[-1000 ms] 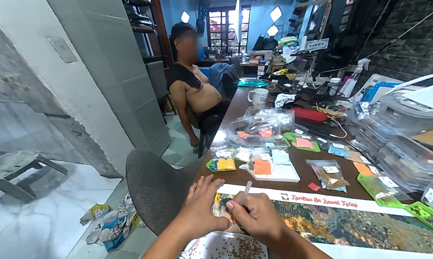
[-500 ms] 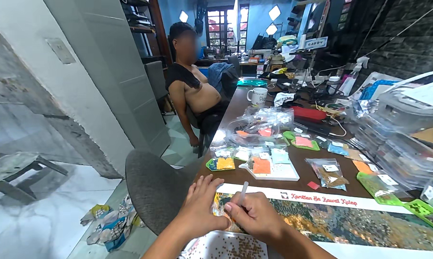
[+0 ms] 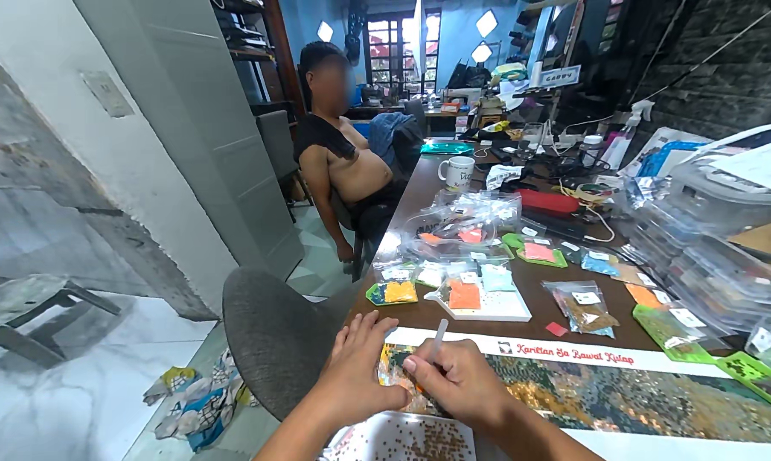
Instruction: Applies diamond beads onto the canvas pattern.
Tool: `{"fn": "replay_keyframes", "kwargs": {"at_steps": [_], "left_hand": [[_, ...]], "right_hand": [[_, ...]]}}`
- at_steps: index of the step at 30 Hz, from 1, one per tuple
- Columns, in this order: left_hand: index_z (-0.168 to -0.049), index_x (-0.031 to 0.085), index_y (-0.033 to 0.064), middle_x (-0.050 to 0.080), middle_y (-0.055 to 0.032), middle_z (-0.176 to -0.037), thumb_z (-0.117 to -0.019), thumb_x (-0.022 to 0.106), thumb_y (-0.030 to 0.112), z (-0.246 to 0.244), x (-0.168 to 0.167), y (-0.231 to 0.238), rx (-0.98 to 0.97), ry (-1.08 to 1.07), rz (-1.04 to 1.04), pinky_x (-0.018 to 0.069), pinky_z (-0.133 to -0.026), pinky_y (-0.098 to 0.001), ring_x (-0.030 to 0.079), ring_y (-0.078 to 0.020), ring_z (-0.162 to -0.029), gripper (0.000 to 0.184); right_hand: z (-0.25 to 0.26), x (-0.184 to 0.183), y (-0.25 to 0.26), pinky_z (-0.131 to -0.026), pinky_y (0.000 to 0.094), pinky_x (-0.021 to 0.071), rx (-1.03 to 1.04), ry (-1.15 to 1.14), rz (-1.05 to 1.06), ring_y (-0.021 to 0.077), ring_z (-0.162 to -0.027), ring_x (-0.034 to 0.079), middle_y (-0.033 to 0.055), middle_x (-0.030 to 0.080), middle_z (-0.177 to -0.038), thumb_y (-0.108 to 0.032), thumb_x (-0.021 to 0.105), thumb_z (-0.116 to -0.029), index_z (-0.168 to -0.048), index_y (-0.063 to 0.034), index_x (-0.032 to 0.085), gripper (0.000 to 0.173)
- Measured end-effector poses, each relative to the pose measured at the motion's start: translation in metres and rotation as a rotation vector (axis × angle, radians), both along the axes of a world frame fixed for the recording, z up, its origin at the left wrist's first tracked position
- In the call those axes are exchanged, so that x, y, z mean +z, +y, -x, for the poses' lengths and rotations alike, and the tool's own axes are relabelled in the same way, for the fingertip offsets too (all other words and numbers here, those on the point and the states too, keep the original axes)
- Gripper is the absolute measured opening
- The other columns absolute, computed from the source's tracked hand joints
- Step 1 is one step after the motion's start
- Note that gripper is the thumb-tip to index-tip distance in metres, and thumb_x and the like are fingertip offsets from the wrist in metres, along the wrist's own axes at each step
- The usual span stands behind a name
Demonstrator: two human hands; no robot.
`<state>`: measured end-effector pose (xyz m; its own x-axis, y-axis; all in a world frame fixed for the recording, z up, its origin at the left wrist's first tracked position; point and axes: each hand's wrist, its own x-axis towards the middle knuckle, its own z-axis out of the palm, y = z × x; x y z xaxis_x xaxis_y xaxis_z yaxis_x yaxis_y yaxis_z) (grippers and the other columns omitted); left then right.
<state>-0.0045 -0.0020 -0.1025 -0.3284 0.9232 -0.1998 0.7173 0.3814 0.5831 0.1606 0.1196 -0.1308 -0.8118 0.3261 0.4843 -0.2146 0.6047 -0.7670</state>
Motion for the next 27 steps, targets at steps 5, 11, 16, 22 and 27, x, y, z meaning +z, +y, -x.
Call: {"fn": "replay_keyframes", "kwargs": {"at_steps": [5, 11, 16, 22, 27], "left_hand": [[-0.157, 0.038, 0.021, 0.021, -0.0142, -0.168, -0.0719, 0.083, 0.046, -0.001, 0.0, 0.0, 0.008, 0.004, 0.006, 0.0038, -0.123, -0.0602, 0.007, -0.0346, -0.157, 0.1], [-0.157, 0.039, 0.0209, 0.022, -0.0141, -0.167, -0.0709, 0.082, 0.049, -0.001, 0.0, 0.0, 0.009, 0.011, 0.007, 0.0042, -0.123, -0.0603, 0.007, -0.0347, -0.157, 0.1], [-0.156, 0.039, 0.0211, 0.023, -0.0138, -0.167, -0.0714, 0.082, 0.048, -0.001, 0.0, 0.0, 0.014, 0.01, 0.006, 0.004, -0.123, -0.0596, 0.008, -0.0345, -0.157, 0.098], [-0.157, 0.038, 0.0202, 0.022, -0.0136, -0.168, -0.0732, 0.081, 0.048, -0.002, 0.0, 0.001, 0.007, 0.026, 0.022, 0.0015, -0.124, -0.0592, 0.007, -0.0341, -0.157, 0.098], [-0.157, 0.038, 0.0217, 0.021, -0.0122, -0.168, -0.0736, 0.082, 0.047, -0.002, 0.001, 0.001, 0.011, 0.028, 0.035, 0.0022, -0.124, -0.0591, 0.006, -0.0338, -0.157, 0.098]], "right_hand": [[0.001, -0.002, 0.0, -0.051, 0.0164, 0.0361, 0.035, 0.024, -0.018, 0.0001, -0.054, 0.045, 0.0015, 0.053, -0.061, -0.025, 0.055, -0.1043, -0.081, -0.0007, 0.066, 0.036], [0.001, -0.002, 0.002, -0.052, 0.016, 0.0366, 0.079, 0.018, -0.01, -0.0001, -0.055, 0.046, 0.0017, 0.054, -0.062, -0.024, 0.054, -0.1046, -0.082, 0.0001, 0.065, 0.035], [0.001, 0.002, 0.006, -0.054, 0.0178, 0.0395, 0.153, -0.007, -0.069, 0.003, -0.058, 0.049, 0.0051, 0.057, -0.066, -0.025, 0.054, -0.1055, -0.084, 0.0012, 0.066, 0.036], [0.001, 0.004, -0.003, -0.05, 0.0223, 0.0384, 0.037, -0.055, -0.076, 0.0061, -0.053, 0.048, 0.0041, 0.054, -0.061, -0.027, 0.054, -0.1047, -0.079, -0.0017, 0.064, 0.037], [0.0, 0.006, -0.018, -0.047, 0.0212, 0.0343, -0.148, -0.096, -0.038, 0.0039, -0.05, 0.044, 0.0003, 0.049, -0.056, -0.028, 0.054, -0.1024, -0.076, -0.0045, 0.063, 0.036]]}}
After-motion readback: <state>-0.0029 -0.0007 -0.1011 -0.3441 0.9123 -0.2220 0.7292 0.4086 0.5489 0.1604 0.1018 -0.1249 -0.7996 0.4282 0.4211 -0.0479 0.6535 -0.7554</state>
